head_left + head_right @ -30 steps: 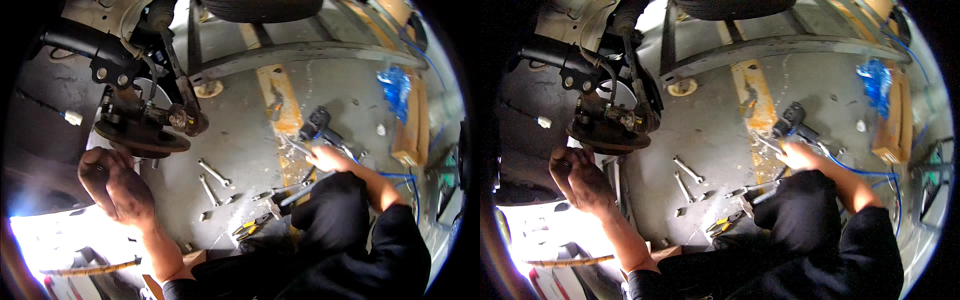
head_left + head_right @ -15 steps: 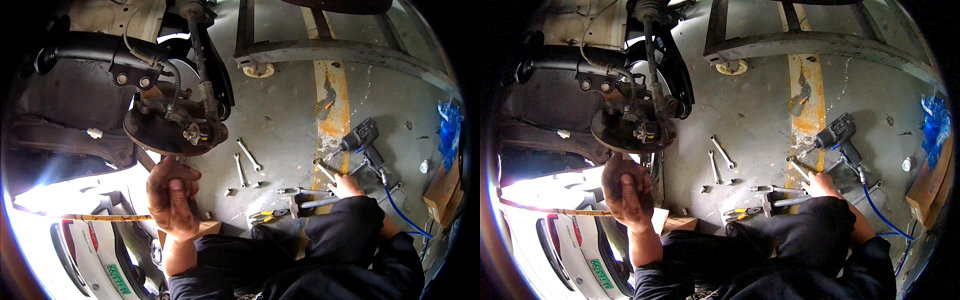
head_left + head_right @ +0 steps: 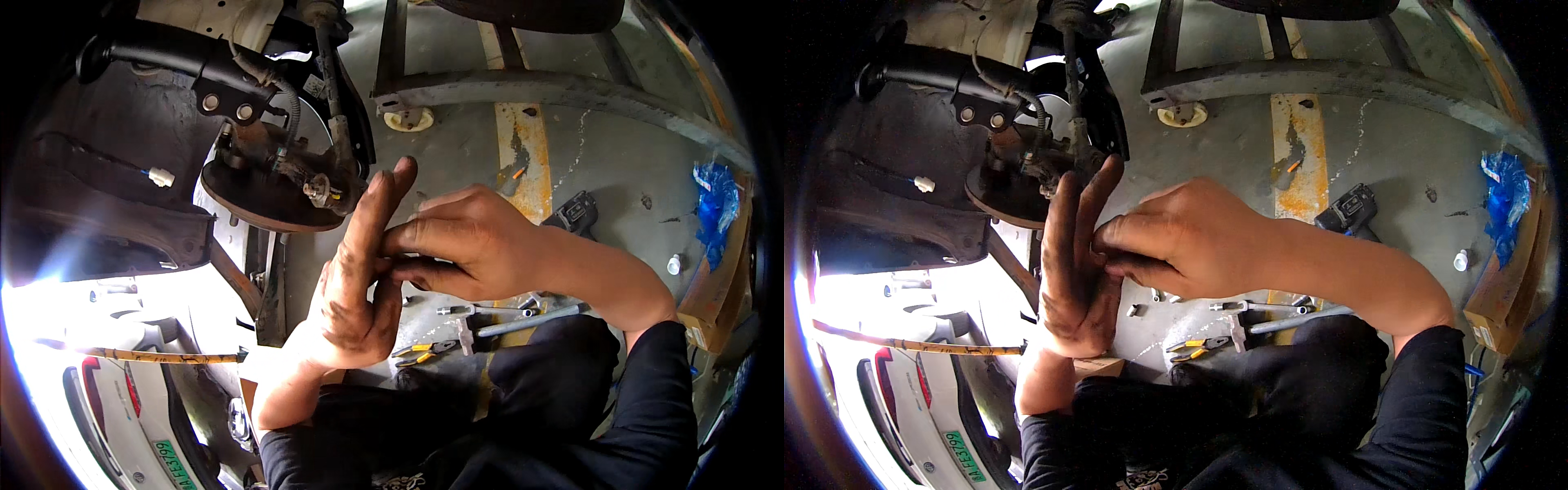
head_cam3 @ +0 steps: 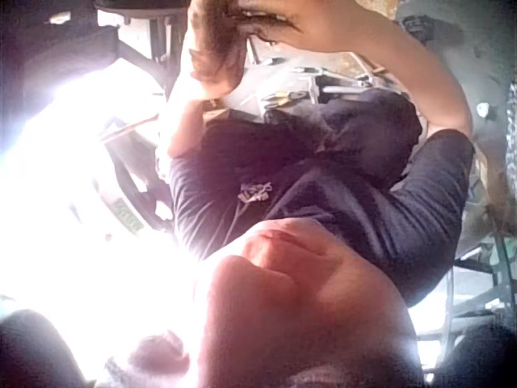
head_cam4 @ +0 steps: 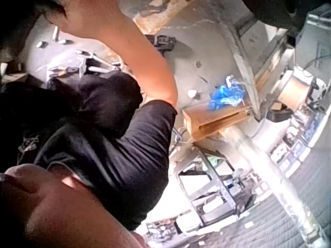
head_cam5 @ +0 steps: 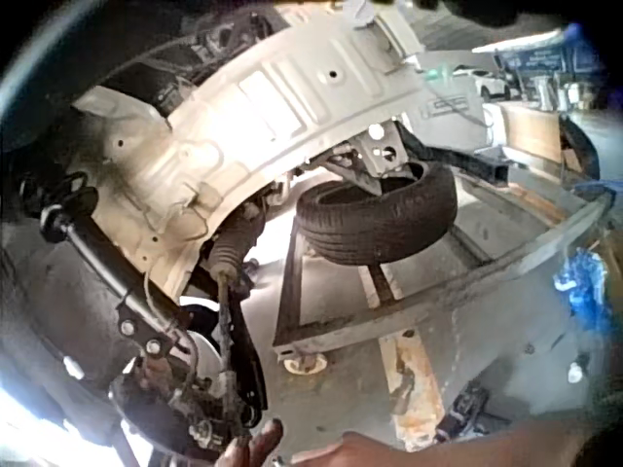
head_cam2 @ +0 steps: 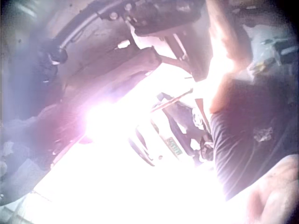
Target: The person walks through a garage, retrieves pliers, and works on a car's wheel assembly. They use a wrench to loosen bolts, remove a bolt, and then handle a tire, peeling off its label.
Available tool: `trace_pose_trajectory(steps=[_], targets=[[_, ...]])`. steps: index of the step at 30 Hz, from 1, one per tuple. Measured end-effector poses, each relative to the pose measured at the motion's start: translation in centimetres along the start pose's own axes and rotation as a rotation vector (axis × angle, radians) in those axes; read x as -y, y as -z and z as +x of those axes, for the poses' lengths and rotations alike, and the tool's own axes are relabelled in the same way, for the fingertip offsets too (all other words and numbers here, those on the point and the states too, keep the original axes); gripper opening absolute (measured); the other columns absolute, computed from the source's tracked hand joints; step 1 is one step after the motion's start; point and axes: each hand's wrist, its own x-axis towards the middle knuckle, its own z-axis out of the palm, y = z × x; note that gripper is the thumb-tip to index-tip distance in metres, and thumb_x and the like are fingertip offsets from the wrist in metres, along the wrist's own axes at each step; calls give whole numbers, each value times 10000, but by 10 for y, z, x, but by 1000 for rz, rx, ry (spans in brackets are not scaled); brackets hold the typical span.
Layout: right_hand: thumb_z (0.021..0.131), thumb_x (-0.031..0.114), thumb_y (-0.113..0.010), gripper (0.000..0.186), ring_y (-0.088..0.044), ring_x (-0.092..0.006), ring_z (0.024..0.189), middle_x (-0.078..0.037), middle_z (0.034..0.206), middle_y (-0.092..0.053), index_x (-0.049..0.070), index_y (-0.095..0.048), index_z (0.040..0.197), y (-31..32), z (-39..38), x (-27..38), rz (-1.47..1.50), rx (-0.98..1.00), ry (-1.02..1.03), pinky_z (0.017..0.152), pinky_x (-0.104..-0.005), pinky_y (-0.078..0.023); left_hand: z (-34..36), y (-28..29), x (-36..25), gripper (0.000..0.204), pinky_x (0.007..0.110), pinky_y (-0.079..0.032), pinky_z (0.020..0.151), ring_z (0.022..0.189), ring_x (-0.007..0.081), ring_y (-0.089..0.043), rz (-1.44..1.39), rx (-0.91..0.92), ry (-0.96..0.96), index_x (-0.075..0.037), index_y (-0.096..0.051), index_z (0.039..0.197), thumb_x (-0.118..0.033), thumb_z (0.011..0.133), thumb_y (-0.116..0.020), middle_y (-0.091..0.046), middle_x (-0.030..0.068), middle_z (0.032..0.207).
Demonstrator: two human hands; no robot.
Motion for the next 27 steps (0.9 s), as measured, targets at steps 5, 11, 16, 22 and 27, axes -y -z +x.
trace_pose_trajectory(steps=[5, 11, 16, 22, 27], targets=[[831, 111, -707, 136, -622, -193, 629, -78, 718, -618, 34, -657, 931, -2, 3, 7, -108, 27, -212, 561, -312, -472, -8, 14, 0, 766, 386, -475, 987, 1311, 385, -446, 154, -82, 30, 23, -287, 1447, 181, 724, -484, -396, 267, 1438], [905, 130, -668, 125, -499, -40, 564, 4, 640, -581, 8, -662, 931, -19, 40, -2, 30, -338, -357, 505, -241, -412, 2, 74, 8, 369, 416, -385, 1012, 1091, 310, -573, 1058, -444, -304, -1, -631, 1129, -2, 760, -627, -652, 125, 1131], [828, 139, -693, 122, -628, -340, 621, -151, 699, -640, 26, -677, 871, -31, 54, -7, -172, -405, -185, 542, -382, -482, 1, 72, 26, 233, 525, -213, 1093, 1094, 261, -535, 1057, -291, -156, -116, -687, 952, -98, 720, -683, -657, 7, 1037], [838, 86, -705, 108, -626, -258, 587, -123, 718, -658, 7, -676, 904, -31, 56, -12, -351, -408, -11, 541, -313, -485, 0, 70, 33, 208, 534, -176, 1113, 1059, 247, -534, 1026, -326, -166, -125, -686, 932, -104, 724, -686, -658, -9, 986], [799, 63, -729, 149, -638, -277, 615, -112, 744, -663, 23, -677, 933, -31, 54, -9, -504, -356, 71, 543, -341, -497, -1, 68, 40, 208, 543, -175, 1113, 1046, 250, -538, 993, -374, -202, -122, -683, 926, -99, 720, -688, -652, -4, 966]])
